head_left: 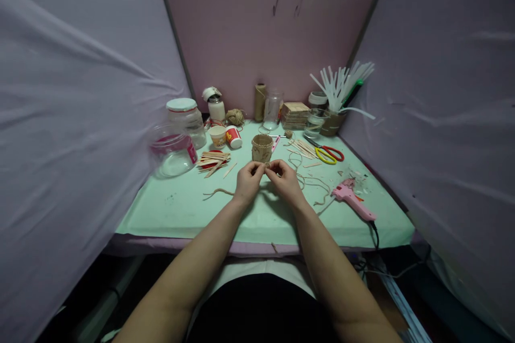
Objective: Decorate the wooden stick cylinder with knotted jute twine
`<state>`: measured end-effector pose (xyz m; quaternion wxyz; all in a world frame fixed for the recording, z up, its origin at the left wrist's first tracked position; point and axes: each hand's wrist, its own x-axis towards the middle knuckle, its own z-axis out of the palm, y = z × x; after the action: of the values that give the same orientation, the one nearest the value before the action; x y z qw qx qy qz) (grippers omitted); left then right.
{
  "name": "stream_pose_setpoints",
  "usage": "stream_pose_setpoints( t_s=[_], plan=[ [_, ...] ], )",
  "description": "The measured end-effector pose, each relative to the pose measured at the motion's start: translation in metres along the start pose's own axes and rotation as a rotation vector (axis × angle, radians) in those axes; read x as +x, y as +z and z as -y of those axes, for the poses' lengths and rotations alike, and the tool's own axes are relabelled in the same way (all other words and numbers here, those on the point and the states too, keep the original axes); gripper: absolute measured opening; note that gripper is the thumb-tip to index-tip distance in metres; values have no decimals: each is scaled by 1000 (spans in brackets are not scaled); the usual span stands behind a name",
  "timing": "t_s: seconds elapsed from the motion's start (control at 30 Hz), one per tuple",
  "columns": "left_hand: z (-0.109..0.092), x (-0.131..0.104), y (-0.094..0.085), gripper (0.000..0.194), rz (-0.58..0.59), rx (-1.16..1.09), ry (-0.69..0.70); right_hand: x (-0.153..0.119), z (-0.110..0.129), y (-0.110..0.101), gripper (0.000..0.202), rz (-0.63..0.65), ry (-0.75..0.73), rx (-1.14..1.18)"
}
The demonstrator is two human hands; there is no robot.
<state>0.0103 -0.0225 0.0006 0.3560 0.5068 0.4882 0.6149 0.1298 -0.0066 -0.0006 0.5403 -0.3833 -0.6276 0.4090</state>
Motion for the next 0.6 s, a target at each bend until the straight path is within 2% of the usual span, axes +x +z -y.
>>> stream_pose_setpoints(
  t_s=[0.1,0.33,0.47,0.6],
  plan=[
    [1,-1,-1,21,9,104,63,1,-1,-2,21,-19,48,48],
    [10,3,0,17,133,114,3,2,0,-5,22,-102,163,51],
    [10,2,-1,14,145,167,12,3,-3,-7,22,-144,170,39],
    [9,0,-2,13,151,262,39,5,-8,-11,24,-272,160,21]
  ],
)
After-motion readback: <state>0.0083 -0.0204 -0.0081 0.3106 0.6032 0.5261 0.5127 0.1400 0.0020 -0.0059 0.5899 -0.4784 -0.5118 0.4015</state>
